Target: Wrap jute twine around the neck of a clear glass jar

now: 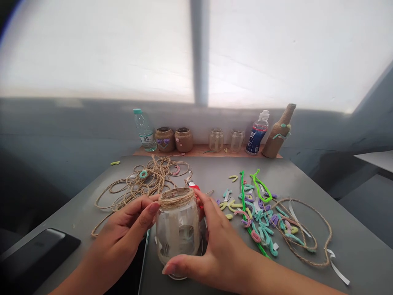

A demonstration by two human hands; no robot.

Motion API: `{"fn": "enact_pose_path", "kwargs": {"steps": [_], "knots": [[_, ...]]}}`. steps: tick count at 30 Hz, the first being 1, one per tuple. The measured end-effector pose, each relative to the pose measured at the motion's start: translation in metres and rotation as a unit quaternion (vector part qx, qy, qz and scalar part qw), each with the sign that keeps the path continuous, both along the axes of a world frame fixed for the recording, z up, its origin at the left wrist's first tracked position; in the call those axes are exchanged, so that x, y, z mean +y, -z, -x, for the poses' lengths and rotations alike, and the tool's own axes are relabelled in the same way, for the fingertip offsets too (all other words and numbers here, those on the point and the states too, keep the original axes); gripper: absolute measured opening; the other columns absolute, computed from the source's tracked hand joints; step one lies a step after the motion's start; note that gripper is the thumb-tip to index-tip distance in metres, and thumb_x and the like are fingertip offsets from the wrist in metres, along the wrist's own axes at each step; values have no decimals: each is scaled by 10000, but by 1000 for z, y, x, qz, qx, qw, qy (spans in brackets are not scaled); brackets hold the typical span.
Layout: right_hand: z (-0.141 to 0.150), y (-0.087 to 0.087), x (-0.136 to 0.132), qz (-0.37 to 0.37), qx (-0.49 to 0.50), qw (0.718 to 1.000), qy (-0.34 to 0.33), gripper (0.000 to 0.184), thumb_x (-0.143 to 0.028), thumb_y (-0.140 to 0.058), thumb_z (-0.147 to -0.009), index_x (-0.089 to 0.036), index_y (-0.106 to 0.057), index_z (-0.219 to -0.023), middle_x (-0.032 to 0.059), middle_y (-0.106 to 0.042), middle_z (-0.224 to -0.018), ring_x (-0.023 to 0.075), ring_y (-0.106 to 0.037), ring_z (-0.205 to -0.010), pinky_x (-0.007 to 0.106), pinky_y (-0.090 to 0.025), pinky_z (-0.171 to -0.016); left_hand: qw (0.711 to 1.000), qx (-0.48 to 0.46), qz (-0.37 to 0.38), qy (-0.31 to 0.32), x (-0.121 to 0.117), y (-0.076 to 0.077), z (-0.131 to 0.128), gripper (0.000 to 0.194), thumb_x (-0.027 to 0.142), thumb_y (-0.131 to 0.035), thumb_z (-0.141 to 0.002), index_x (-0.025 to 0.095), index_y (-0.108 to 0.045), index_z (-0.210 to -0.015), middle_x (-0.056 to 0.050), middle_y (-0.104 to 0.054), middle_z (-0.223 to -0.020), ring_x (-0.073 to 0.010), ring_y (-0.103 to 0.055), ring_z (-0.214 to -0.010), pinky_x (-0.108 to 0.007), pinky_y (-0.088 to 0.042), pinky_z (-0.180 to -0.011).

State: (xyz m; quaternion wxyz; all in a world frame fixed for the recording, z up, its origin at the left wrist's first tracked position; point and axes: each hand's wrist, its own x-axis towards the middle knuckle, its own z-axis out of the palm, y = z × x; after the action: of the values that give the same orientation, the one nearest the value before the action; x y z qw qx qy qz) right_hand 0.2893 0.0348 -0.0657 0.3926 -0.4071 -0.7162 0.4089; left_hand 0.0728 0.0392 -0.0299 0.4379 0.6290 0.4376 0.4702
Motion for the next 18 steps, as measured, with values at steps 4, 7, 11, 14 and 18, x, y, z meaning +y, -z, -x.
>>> {"fn": "enact_pose_path", "kwargs": {"steps": [4,7,11,14,18], "knots": [[3,-4,1,23,-16,1000,-10,919,-431,-932,-654,-280,-491,-1446,117,-628,-1312,325,-625,-1132,446,-541,-943,1000,6,1,-4,-2,-1,0,252,374,-561,-990,235,-634,-793,-14,-633,-868,-186,-554,-790,-269,-491,-830],[1,-6,3,52,10,998,-17,710,-379,-899,-711,-269,-564,-1328,75,-678,-1192,286,-656,-1047,417,-534,-930,1000,16,-12,-19,-3,0,2,310,392,-538,-1002,230,-583,-741,-5,-609,-809,-184,-537,-753,-278,-480,-819],[-1,-8,5,82,63,994,-34,614,-363,-858,-752,-238,-557,-1272,79,-678,-1158,263,-660,-1002,362,-545,-843,999,31,-19,-10,-4,3,5,322,405,-501,-1026,232,-548,-757,5,-584,-802,-176,-512,-746,-295,-448,-862],[-1,-9,5,89,78,992,-40,593,-361,-845,-760,-232,-550,-1257,77,-671,-1149,246,-649,-983,337,-540,-810,999,26,-19,7,-4,5,4,308,396,-487,-1037,235,-534,-778,9,-553,-798,-175,-505,-764,-284,-440,-847],[0,-10,4,90,86,991,-47,624,-359,-864,-733,-226,-542,-1250,83,-658,-1168,245,-637,-990,319,-534,-785,999,12,-30,7,-4,7,4,311,374,-477,-1043,230,-533,-773,-2,-541,-802,-189,-535,-847,-268,-450,-819]]}}
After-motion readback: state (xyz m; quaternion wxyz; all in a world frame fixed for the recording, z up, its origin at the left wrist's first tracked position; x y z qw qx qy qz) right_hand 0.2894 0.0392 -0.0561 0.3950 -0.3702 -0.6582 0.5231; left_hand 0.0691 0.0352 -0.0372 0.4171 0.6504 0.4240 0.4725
